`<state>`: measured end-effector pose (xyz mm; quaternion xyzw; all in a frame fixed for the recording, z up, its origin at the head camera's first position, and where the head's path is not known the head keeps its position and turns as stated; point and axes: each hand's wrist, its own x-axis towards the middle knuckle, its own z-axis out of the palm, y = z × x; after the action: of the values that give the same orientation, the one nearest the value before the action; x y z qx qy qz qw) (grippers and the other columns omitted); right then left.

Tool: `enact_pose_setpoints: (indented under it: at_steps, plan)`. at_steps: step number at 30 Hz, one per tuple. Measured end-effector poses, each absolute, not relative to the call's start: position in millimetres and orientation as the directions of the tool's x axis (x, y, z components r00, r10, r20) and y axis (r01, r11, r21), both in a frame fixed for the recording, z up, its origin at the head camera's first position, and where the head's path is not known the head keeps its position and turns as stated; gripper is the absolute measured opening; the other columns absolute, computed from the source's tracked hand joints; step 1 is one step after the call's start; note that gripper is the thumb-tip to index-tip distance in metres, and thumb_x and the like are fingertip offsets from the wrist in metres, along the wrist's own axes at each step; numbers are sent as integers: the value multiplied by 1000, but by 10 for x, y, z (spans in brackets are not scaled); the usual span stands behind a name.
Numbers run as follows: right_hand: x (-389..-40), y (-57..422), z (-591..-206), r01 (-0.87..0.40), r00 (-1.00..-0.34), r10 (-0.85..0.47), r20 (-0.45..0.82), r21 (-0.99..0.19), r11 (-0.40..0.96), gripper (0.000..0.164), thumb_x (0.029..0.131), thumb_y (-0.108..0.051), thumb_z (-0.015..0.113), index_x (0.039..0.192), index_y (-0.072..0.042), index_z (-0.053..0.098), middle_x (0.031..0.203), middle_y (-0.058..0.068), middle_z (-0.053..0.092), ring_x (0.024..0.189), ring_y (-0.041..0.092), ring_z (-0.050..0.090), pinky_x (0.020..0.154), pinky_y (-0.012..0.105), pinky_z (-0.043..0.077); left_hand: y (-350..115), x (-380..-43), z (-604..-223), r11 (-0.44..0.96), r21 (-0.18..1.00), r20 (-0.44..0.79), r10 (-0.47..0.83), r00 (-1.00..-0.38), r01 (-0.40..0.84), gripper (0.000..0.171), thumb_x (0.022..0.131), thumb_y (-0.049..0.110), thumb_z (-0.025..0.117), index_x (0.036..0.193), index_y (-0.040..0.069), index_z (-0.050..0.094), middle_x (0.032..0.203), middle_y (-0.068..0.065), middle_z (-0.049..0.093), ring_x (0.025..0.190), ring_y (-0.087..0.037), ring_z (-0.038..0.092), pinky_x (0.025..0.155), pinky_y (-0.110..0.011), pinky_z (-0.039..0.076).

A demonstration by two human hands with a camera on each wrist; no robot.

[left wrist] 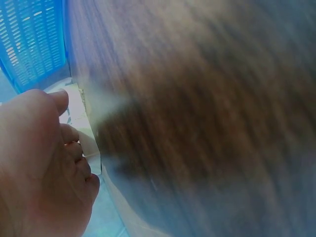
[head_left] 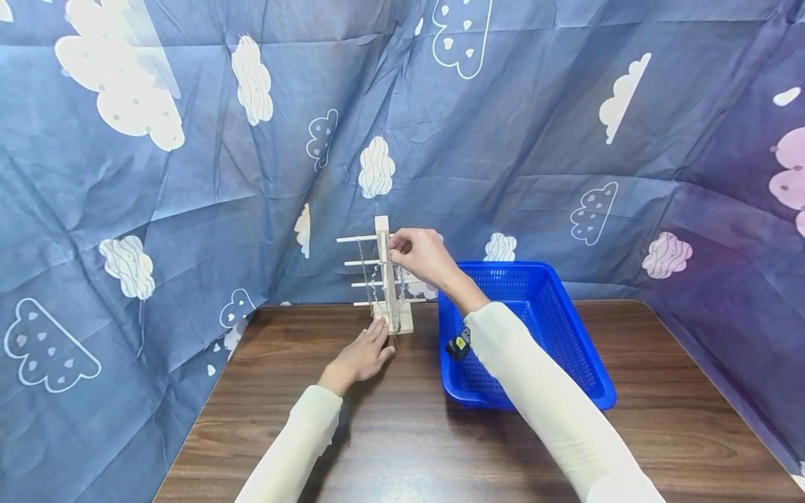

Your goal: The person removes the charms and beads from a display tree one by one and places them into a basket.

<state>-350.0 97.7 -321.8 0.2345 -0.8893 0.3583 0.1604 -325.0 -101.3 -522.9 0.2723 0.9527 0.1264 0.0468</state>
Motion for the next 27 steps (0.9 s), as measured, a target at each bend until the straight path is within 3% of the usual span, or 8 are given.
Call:
enact_pose_setpoints:
  at_steps: [5, 16, 27]
  plan:
    - [-3474, 976, -3209, -531, -839, -292, 460, -571, 626, 9, 98, -14, 71, 102, -11, 78, 95, 4, 79, 86, 18, 74, 83, 35, 62, -1012, -3257, -5252, 829, 250, -36, 523, -851, 499, 66, 116, 35, 38, 166, -5, 25, 178, -21, 16, 167, -37, 16, 136, -51, 22]
    - [-3416, 1000, -3182, -533, -842, -300, 449, -603, 593, 10, 101, -18, 73, 105, -12, 81, 99, 3, 82, 90, 18, 77, 86, 37, 64, -1012, -3247, -5236, 825, 248, -33, 531, -846, 508, 65, 116, 34, 39, 166, -6, 26, 177, -23, 18, 166, -37, 17, 136, -50, 24]
    - [-3381, 1008, -3120, -573, -814, -316, 487, -583, 576, 9, 99, -12, 71, 101, -10, 80, 93, 4, 81, 82, 18, 74, 79, 34, 63, -1030, -3316, -5353, 825, 257, -28, 527, -850, 503, 67, 115, 36, 39, 167, -4, 23, 178, -21, 14, 167, -35, 12, 136, -50, 20]
